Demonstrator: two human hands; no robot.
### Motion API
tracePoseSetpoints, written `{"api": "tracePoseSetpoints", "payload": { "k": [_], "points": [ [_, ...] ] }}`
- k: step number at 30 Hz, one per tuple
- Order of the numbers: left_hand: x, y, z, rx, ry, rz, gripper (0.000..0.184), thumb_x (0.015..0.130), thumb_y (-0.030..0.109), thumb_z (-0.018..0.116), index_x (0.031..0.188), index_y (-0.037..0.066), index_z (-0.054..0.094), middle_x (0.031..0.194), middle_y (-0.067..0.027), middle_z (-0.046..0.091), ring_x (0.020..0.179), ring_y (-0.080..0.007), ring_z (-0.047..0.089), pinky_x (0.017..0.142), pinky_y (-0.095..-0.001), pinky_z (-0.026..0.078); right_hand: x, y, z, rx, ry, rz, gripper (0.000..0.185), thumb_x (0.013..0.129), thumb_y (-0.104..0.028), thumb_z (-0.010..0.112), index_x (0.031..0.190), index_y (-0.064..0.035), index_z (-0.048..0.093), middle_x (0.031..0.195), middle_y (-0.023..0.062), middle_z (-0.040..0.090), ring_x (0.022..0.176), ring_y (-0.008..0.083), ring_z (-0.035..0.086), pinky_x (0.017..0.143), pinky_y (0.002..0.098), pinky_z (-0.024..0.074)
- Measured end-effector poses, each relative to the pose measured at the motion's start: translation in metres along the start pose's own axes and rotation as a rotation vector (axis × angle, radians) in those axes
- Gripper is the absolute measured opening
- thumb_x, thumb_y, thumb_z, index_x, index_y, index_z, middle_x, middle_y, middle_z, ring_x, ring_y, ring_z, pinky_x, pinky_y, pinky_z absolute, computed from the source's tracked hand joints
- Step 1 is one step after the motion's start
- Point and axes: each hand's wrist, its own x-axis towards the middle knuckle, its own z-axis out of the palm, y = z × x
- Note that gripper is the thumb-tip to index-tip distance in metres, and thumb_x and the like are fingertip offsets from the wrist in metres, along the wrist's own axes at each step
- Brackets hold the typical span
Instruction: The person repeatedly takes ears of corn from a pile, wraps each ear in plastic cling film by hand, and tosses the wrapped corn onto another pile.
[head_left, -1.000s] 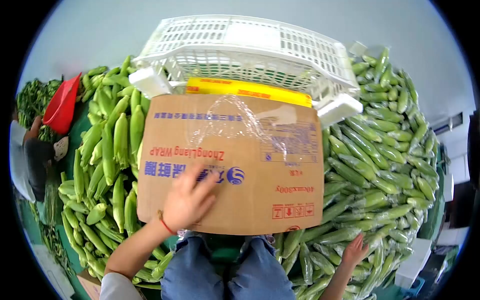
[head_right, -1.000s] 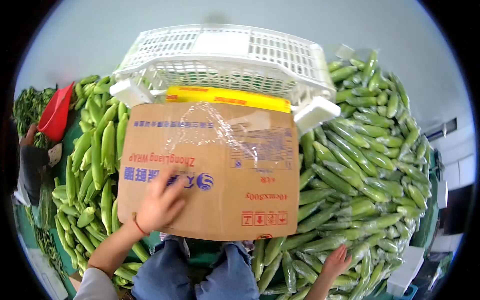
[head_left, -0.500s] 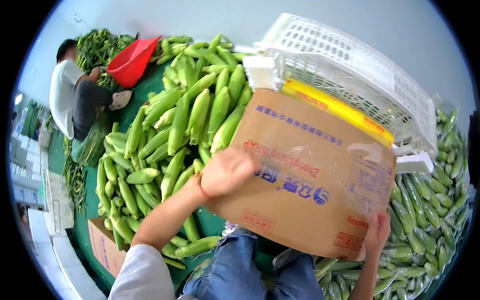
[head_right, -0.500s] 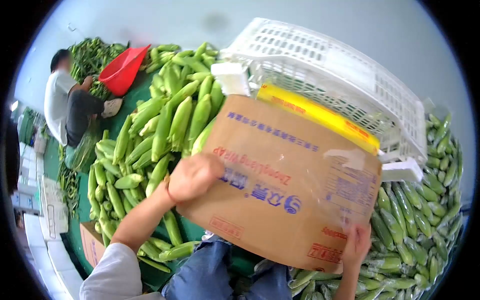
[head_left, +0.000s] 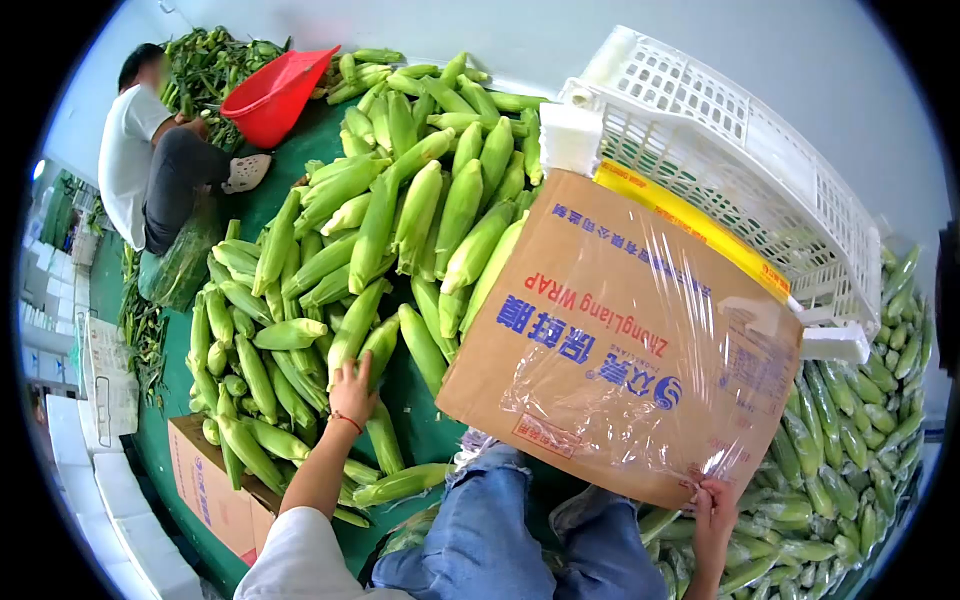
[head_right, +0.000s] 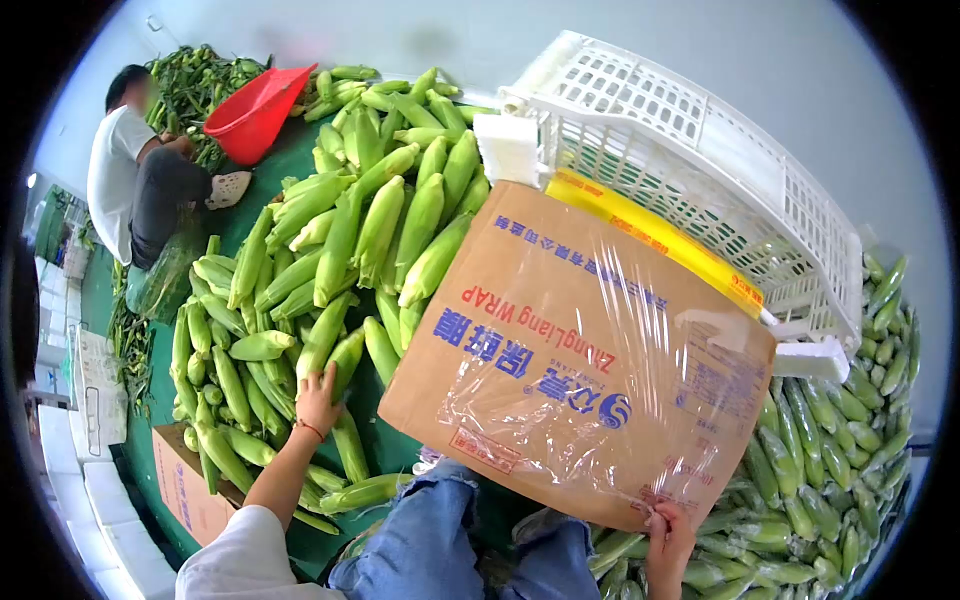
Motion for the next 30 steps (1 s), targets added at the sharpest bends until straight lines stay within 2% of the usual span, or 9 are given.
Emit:
{"api": "tracePoseSetpoints", "payload": {
  "k": [3, 5, 9, 13, 15, 17, 24, 28, 30],
  "points": [
    [0.006, -0.026, 0.038, -0.535, 0.183, -0.104, 0.062, 0.079, 0.022, 0.072, 0.131, -0.003, 0.05, 0.109, -0.0205, 0.063, 0.096, -0.0367, 0.062, 0.084, -0.0421, 0.052, 0.004, -0.025, -0.003, 0.071, -0.02, 0.052, 0.013, 0.093, -0.003, 0.055, 0.104, 0.002, 0.059, 0.089, 0.0095, 0.063, 0.076, 0.0157, 0.06, 0.073, 0.0274, 0.0488],
    [-0.024, 0.002, -0.036, -1.554, -0.289, -0.559, 0.037, 0.091, 0.021, 0.06, 0.119, -0.003, 0.058, 0.103, -0.0125, 0.067, 0.088, -0.0197, 0.066, 0.073, -0.031, 0.054, 0.002, -0.023, 0.001, 0.057, 0.02, 0.028, 0.016, 0.092, -0.004, 0.058, 0.107, 0.0008, 0.06, 0.088, 0.0106, 0.064, 0.073, 0.0169, 0.061, 0.07, 0.0282, 0.0496],
    [-0.081, 0.065, -0.122, -1.784, -0.035, -0.072, 0.063, 0.089, 0.02, 0.064, 0.143, 0.001, 0.039, 0.132, -0.0134, 0.055, 0.112, -0.0252, 0.06, 0.095, -0.0356, 0.049, 0.003, -0.045, -0.001, -0.02, -0.002, 0.04, 0.017, 0.088, -0.005, 0.064, 0.105, -0.0011, 0.063, 0.088, 0.0107, 0.066, 0.073, 0.0181, 0.061, 0.068, 0.0296, 0.0499],
    [-0.066, 0.136, -0.184, -1.37, -0.188, 0.614, 0.077, 0.073, 0.022, 0.082, 0.141, 0.013, 0.047, 0.127, -0.0128, 0.057, 0.11, -0.0278, 0.06, 0.092, -0.0385, 0.05, 0.003, -0.044, 0.0, -0.054, 0.011, -0.073, 0.01, 0.084, -0.005, 0.068, 0.093, -0.0003, 0.066, 0.082, 0.0097, 0.065, 0.071, 0.0185, 0.062, 0.064, 0.0307, 0.0502],
    [-0.055, 0.208, -0.233, -0.584, 0.162, 1.141, 0.068, 0.071, 0.02, 0.08, 0.135, 0.023, 0.056, 0.121, -0.0136, 0.059, 0.105, -0.0298, 0.061, 0.089, -0.0392, 0.051, 0.002, -0.051, 0.0, -0.178, 0.059, -0.16, 0.009, 0.084, -0.006, 0.069, 0.089, 0.0, 0.065, 0.081, 0.0113, 0.065, 0.07, 0.0229, 0.063, 0.064, 0.0324, 0.0502],
    [-0.057, 0.269, -0.248, -0.192, 0.431, 1.35, 0.062, 0.069, 0.02, 0.079, 0.128, 0.027, 0.061, 0.115, -0.0131, 0.06, 0.1, -0.0311, 0.062, 0.084, -0.0383, 0.053, -0.008, -0.06, -0.001, -0.217, 0.086, -0.136, 0.008, 0.083, -0.005, 0.07, 0.087, -0.0019, 0.064, 0.08, 0.0124, 0.065, 0.071, 0.0286, 0.063, 0.065, 0.0348, 0.0501],
    [-0.028, 0.324, -0.231, -0.302, 0.116, 1.395, 0.059, 0.07, 0.018, 0.075, 0.127, 0.023, 0.061, 0.12, -0.0104, 0.061, 0.098, -0.0264, 0.062, 0.08, -0.0341, 0.053, 0.027, -0.102, -0.017, -0.006, 0.2, -0.275, 0.021, 0.082, -0.01, 0.072, 0.101, -0.0048, 0.065, 0.1, 0.0107, 0.068, 0.088, 0.0286, 0.065, 0.074, 0.0384, 0.0505],
    [-0.026, 0.316, -0.211, -0.226, 0.624, 1.408, 0.05, 0.073, 0.025, 0.074, 0.121, 0.015, 0.062, 0.119, -0.0115, 0.061, 0.105, -0.0283, 0.061, 0.086, -0.0363, 0.05, 0.121, -0.11, 0.025, -0.503, 0.291, -0.59, 0.032, 0.085, -0.031, 0.069, 0.106, -0.0074, 0.063, 0.114, 0.0084, 0.063, 0.098, 0.0262, 0.062, 0.08, 0.0366, 0.049],
    [-0.047, 0.284, -0.189, -0.353, 0.591, 1.28, 0.045, 0.075, 0.022, 0.072, 0.118, 0.014, 0.062, 0.12, -0.0116, 0.061, 0.105, -0.0273, 0.062, 0.086, -0.0366, 0.049, 0.142, -0.107, 0.028, -0.563, 0.311, -0.551, 0.036, 0.085, -0.04, 0.067, 0.102, -0.0087, 0.065, 0.109, 0.0072, 0.062, 0.094, 0.0262, 0.062, 0.077, 0.0365, 0.0498]
  ]
}}
